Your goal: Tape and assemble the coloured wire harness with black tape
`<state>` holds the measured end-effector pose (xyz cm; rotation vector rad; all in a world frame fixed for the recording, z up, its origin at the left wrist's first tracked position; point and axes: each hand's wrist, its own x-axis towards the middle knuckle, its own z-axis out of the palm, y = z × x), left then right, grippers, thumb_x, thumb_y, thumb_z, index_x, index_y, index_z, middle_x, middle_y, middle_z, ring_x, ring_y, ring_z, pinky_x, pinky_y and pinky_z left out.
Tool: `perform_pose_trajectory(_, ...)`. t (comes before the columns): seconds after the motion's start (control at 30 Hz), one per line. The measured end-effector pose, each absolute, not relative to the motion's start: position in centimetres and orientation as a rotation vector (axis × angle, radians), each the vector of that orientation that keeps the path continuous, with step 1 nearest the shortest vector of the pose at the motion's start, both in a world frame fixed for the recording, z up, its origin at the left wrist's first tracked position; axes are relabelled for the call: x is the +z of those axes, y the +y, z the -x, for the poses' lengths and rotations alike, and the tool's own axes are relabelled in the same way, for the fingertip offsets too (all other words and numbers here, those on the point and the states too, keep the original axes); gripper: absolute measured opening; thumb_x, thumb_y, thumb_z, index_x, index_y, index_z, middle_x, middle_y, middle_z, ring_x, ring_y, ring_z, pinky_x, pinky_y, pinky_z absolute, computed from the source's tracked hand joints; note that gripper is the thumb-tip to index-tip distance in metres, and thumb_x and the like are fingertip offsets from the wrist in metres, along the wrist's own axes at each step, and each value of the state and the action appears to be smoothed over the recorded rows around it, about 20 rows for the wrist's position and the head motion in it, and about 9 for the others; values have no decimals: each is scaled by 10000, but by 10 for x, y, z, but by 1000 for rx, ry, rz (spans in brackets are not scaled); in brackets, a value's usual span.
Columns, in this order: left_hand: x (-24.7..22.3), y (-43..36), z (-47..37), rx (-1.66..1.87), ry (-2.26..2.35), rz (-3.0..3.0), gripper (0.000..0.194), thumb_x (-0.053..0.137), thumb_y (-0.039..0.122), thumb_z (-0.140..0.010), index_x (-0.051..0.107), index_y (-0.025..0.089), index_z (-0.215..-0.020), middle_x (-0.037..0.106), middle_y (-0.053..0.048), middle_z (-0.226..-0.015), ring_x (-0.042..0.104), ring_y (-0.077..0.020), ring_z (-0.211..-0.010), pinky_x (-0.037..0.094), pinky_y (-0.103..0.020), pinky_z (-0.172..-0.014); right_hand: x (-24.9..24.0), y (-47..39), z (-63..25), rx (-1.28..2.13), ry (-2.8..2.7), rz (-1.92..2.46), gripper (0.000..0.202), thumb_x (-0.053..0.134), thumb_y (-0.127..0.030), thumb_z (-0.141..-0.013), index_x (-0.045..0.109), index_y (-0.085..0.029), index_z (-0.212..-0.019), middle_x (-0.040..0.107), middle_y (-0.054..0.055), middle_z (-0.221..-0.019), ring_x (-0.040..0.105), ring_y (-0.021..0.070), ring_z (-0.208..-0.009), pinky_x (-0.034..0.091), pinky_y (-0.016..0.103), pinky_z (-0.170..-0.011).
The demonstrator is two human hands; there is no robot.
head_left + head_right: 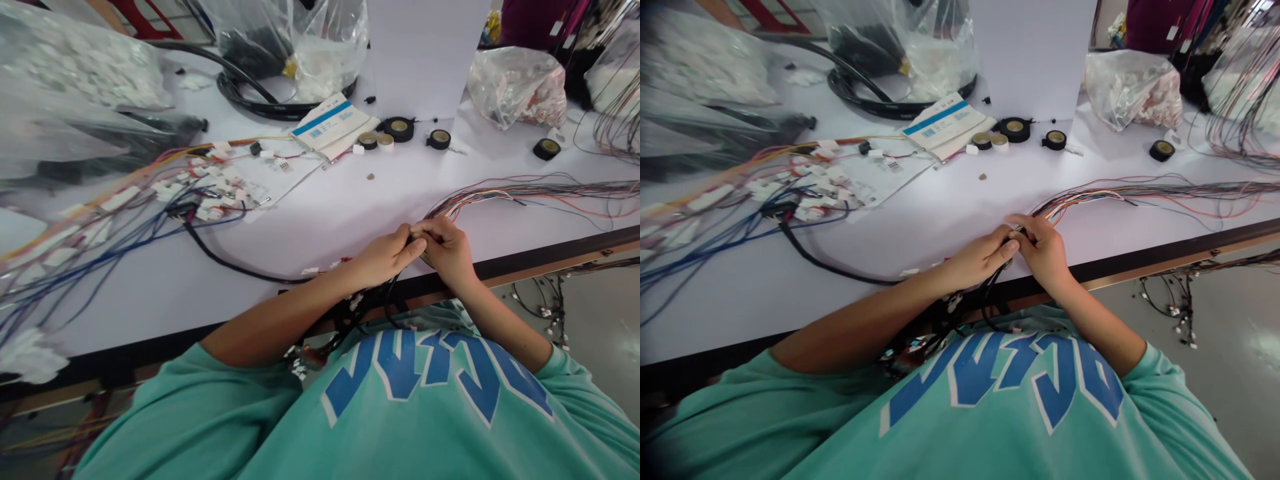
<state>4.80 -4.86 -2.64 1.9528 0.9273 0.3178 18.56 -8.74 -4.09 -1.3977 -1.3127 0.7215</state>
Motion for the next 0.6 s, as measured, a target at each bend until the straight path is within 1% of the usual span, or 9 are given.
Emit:
perform_pose_trajectory(0.07, -30, -49, -50, 371, 928, -1979, 236, 315, 450, -865, 333, 230, -780, 440, 34, -605, 476, -151, -580, 353, -277, -590, -43, -84, -187, 707, -1341, 1422, 236, 579, -210, -737, 672, -260, -949, 435, -52, -596, 400, 98, -561, 417, 265, -631)
perform_pose_trajectory(0.13, -31, -48, -52, 441, 938, -1975, 228, 305, 429, -870, 331, 231, -758, 419, 37, -606, 455, -146, -574, 343, -272, -581, -46, -81, -188, 657, -1378, 1405, 336, 548, -219, -768, 614, -255, -1096, 471, -50, -626, 417, 100, -565, 433, 273, -640)
perform_pose_trajectory(0.17, -30, -48, -53, 470, 946, -1961, 230, 301, 419, -870, 334, 231, -743, 413, 38, -604, 447, -143, -574, 343, -271, -581, -48, -80, -188, 618, -1392, 1383, 341, 518, -229, -793, 589, -248, -1127, 508, -38, -667, 445, 105, -589, 444, 280, -659)
perform_pose_trajectory(0.27, -28, -45, -54, 512, 965, -1886, 253, 290, 403, -871, 351, 225, -702, 422, 38, -592, 439, -132, -572, 352, -269, -594, -51, -84, -190, 491, -1441, 1323, 262, 437, -272, -862, 554, -230, -1092, 568, 4, -791, 523, 121, -684, 466, 293, -699)
perform_pose_trajectory(0.33, -26, -44, -53, 538, 975, -1828, 265, 300, 395, -867, 372, 218, -683, 436, 38, -586, 446, -126, -578, 361, -265, -609, -51, -93, -192, 424, -1513, 1309, 176, 459, -286, -858, 547, -222, -996, 575, 15, -816, 545, 125, -703, 473, 290, -686)
perform_pose_trajectory(0.4, -23, -43, -51, 565, 991, -1764, 269, 321, 386, -858, 391, 210, -667, 446, 40, -575, 454, -123, -578, 367, -260, -613, -51, -103, -196, 359, -1593, 1336, 110, 511, -291, -828, 536, -215, -903, 581, 19, -808, 557, 134, -709, 475, 297, -683)
perform_pose_trajectory(0.43, -22, -43, -51, 575, 1000, -1733, 271, 332, 382, -853, 400, 206, -659, 450, 40, -570, 455, -120, -575, 367, -257, -609, -51, -108, -198, 334, -1626, 1367, 110, 525, -297, -817, 535, -212, -886, 586, 23, -802, 562, 142, -717, 473, 305, -687)
perform_pose_trajectory(0.5, -19, -44, -49, 587, 1014, -1681, 268, 354, 373, -842, 418, 198, -649, 456, 42, -564, 446, -113, -559, 360, -250, -588, -52, -114, -201, 303, -1673, 1450, 149, 517, -317, -820, 550, -207, -916, 606, 35, -803, 572, 160, -735, 463, 322, -695)
perform_pose_trajectory(0.6, -15, -47, -49, 613, 1040, -1639, 250, 389, 358, -818, 437, 192, -637, 456, 48, -550, 418, -99, -526, 337, -236, -540, -56, -112, -202, 324, -1726, 1530, 218, 448, -319, -850, 572, -198, -983, 646, 78, -903, 590, 192, -824, 447, 345, -733)
